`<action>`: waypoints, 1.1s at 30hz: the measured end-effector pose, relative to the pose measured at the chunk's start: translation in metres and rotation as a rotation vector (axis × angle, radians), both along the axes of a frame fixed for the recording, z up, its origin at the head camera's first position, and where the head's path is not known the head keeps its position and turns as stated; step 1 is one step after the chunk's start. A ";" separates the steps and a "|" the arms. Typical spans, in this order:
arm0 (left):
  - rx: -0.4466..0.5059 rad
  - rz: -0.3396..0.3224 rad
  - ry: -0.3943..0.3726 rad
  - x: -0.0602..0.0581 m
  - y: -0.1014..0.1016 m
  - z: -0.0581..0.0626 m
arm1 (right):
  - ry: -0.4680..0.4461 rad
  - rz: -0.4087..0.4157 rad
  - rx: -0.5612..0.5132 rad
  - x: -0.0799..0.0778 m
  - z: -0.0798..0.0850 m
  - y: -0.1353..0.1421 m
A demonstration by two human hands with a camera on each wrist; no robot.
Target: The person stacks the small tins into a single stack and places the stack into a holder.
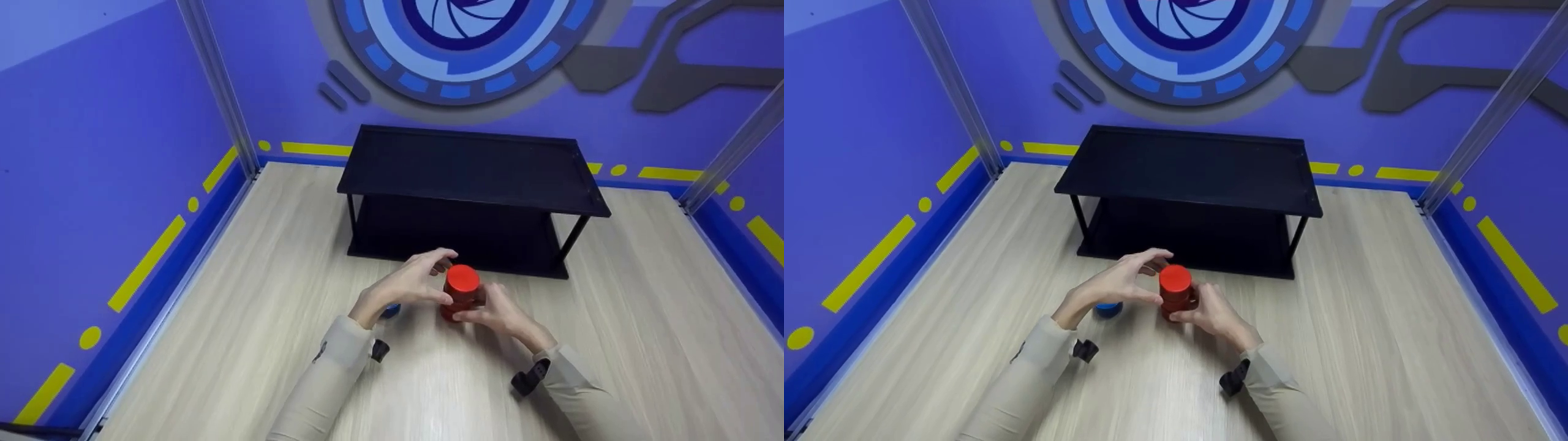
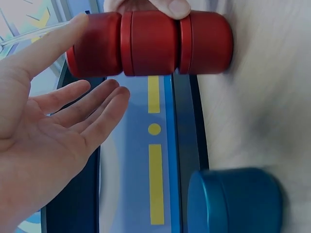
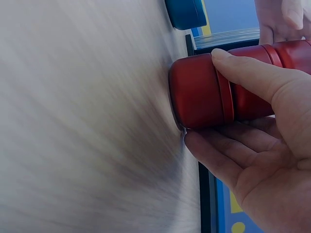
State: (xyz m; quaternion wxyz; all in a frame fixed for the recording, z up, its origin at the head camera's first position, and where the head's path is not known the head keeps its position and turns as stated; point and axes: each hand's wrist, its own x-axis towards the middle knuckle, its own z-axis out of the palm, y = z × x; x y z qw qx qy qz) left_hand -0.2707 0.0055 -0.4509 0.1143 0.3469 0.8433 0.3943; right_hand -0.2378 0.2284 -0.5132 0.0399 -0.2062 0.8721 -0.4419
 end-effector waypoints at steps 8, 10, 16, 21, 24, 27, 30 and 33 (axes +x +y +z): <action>-0.001 0.072 0.002 -0.003 -0.032 -0.013 | -0.013 0.001 -0.017 0.001 -0.002 0.000; -0.005 0.090 0.001 -0.004 -0.042 -0.017 | -0.016 0.004 -0.034 0.001 -0.003 0.001; -0.054 0.122 -0.053 -0.002 -0.072 -0.028 | -0.028 -0.001 -0.045 0.001 -0.002 0.000; -0.081 0.124 -0.136 -0.001 -0.090 -0.034 | -0.044 -0.001 -0.054 0.001 0.000 0.000; -0.081 0.111 -0.179 -0.002 -0.096 -0.038 | -0.052 0.003 -0.059 0.000 0.000 0.000; -0.073 0.098 -0.221 -0.003 -0.098 -0.041 | -0.061 0.005 -0.063 0.000 -0.001 0.001; -0.064 0.083 -0.241 -0.003 -0.099 -0.044 | -0.067 0.003 -0.062 0.002 0.002 0.000; -0.054 0.069 -0.231 -0.004 -0.100 -0.047 | -0.062 0.004 -0.050 0.002 0.001 -0.001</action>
